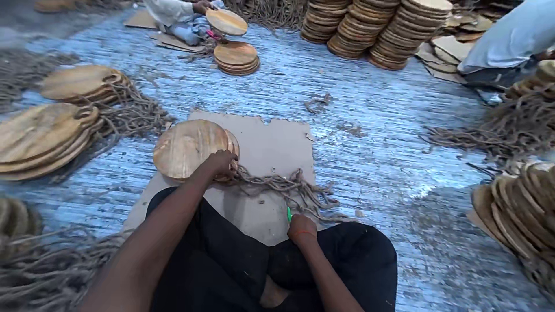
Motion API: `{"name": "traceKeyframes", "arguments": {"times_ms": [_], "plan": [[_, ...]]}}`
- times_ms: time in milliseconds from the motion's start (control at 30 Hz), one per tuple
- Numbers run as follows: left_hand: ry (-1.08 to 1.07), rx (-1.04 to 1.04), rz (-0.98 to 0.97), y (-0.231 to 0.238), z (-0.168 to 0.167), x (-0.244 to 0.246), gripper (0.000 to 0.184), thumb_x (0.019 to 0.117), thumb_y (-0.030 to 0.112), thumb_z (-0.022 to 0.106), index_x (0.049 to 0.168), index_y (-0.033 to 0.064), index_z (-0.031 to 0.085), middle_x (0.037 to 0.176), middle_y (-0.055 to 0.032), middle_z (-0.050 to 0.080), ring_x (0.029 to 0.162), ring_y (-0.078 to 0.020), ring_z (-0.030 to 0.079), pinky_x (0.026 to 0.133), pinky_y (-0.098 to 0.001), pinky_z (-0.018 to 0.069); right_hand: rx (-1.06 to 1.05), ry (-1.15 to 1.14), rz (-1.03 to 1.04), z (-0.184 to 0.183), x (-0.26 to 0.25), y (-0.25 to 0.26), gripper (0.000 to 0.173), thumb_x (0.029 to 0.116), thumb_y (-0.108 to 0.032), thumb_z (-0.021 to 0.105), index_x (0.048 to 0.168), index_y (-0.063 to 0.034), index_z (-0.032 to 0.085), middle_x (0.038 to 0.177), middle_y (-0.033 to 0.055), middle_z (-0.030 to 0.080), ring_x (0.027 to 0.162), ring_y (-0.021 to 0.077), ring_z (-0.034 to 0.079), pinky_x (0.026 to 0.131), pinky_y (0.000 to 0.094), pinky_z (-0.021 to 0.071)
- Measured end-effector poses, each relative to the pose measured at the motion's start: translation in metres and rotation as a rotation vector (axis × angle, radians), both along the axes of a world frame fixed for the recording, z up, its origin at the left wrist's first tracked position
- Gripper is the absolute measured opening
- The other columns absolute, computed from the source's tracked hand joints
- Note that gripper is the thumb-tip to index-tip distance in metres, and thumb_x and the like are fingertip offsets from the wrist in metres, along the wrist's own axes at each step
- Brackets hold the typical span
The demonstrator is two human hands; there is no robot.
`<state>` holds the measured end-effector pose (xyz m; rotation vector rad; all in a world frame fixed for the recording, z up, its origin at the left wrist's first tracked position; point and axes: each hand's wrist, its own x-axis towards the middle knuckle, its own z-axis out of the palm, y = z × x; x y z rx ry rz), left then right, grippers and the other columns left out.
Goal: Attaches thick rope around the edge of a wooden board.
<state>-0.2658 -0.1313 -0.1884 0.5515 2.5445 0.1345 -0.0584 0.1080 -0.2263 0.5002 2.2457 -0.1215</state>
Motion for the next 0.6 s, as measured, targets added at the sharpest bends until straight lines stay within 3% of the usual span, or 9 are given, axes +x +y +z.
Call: {"name": "traceKeyframes", "arguments": {"times_ms": [67,100,200,300,400,467,533,600], "plan": [[0.064,-0.193,-0.159,-0.004,0.01,-0.009,0.075,0.079,0.018,0.087,0.147,0.0212,0.056,0.157,-0.0122,0.045,0.147,-0.0407,0.036,0.109,-0.0637,0.038,0.013,-0.013,0.013,0.0,-0.001,0.0,0.037,0.0949,-0.02,0.063,0.126,-0.0002,0.066,0.134,0.0208,0.066,0.125,0.0363,0.064,0.097,0.0562,0.0535],[0.112,-0.247,-0.232,-0.007,0.013,-0.012,0.078,0.0752,0.016,0.089,0.145,0.0176,0.056,0.154,-0.0137,0.048,0.144,-0.0408,0.04,0.108,-0.0609,0.0411,0.016,-0.014,0.018,0.0,-0.002,0.001,0.037,0.0941,-0.021,0.064,0.125,-0.0002,0.066,0.133,0.0206,0.066,0.124,0.0362,0.064,0.097,0.0563,0.0539],[0.166,-0.214,-0.329,-0.019,0.01,-0.005,0.061,0.0825,0.024,0.085,0.134,0.0021,0.059,0.14,-0.0177,0.056,0.131,-0.0389,0.052,0.105,-0.0542,0.0463,0.015,-0.021,0.019,-0.003,-0.003,0.005,0.039,0.0926,-0.024,0.066,0.125,-0.0015,0.067,0.132,0.0196,0.067,0.124,0.0353,0.065,0.097,0.056,0.054],[0.095,-0.226,-0.39,-0.027,-0.012,0.004,0.044,0.086,0.029,0.082,0.12,0.0034,0.07,0.136,-0.0138,0.06,0.129,-0.0352,0.054,0.106,-0.0533,0.0449,0.006,-0.017,-0.002,-0.004,-0.003,0.006,0.038,0.0918,-0.025,0.067,0.122,-0.0016,0.068,0.129,0.0192,0.068,0.122,0.0353,0.066,0.096,0.0564,0.0541],[0.092,-0.215,-0.331,-0.022,-0.014,0.003,0.053,0.089,0.035,0.079,0.128,0.0035,0.064,0.134,-0.0145,0.061,0.128,-0.0337,0.055,0.107,-0.0529,0.0425,0.008,-0.023,-0.001,-0.006,-0.003,0.007,0.04,0.0918,-0.028,0.068,0.123,-0.0026,0.067,0.13,0.0188,0.068,0.123,0.0348,0.065,0.097,0.0566,0.0536],[0.091,-0.162,-0.209,-0.017,-0.018,0.003,0.062,0.0872,0.037,0.081,0.134,0.0032,0.058,0.123,-0.0162,0.067,0.117,-0.0338,0.064,0.105,-0.0551,0.0442,0.002,-0.017,-0.009,-0.005,-0.002,0.008,0.041,0.0922,-0.028,0.068,0.123,-0.0021,0.067,0.131,0.0193,0.068,0.124,0.0356,0.065,0.098,0.0572,0.0527],[0.076,-0.075,-0.099,-0.01,-0.021,0.001,0.06,0.0892,0.032,0.078,0.137,0.0044,0.053,0.112,-0.0191,0.07,0.107,-0.0378,0.069,0.096,-0.0589,0.0517,0.001,-0.009,-0.011,-0.004,-0.002,0.007,0.041,0.0917,-0.027,0.069,0.123,-0.0013,0.067,0.131,0.02,0.068,0.123,0.0369,0.065,0.097,0.0582,0.0528],[0.05,-0.009,-0.01,-0.001,-0.02,-0.002,0.055,0.0932,0.024,0.074,0.138,0.0031,0.05,0.111,-0.0227,0.069,0.106,-0.0419,0.068,0.091,-0.061,0.0539,-0.002,-0.015,-0.01,-0.003,-0.002,0.006,0.04,0.0922,-0.027,0.069,0.124,-0.0018,0.067,0.131,0.0196,0.068,0.124,0.0365,0.065,0.097,0.0573,0.0533]]}}
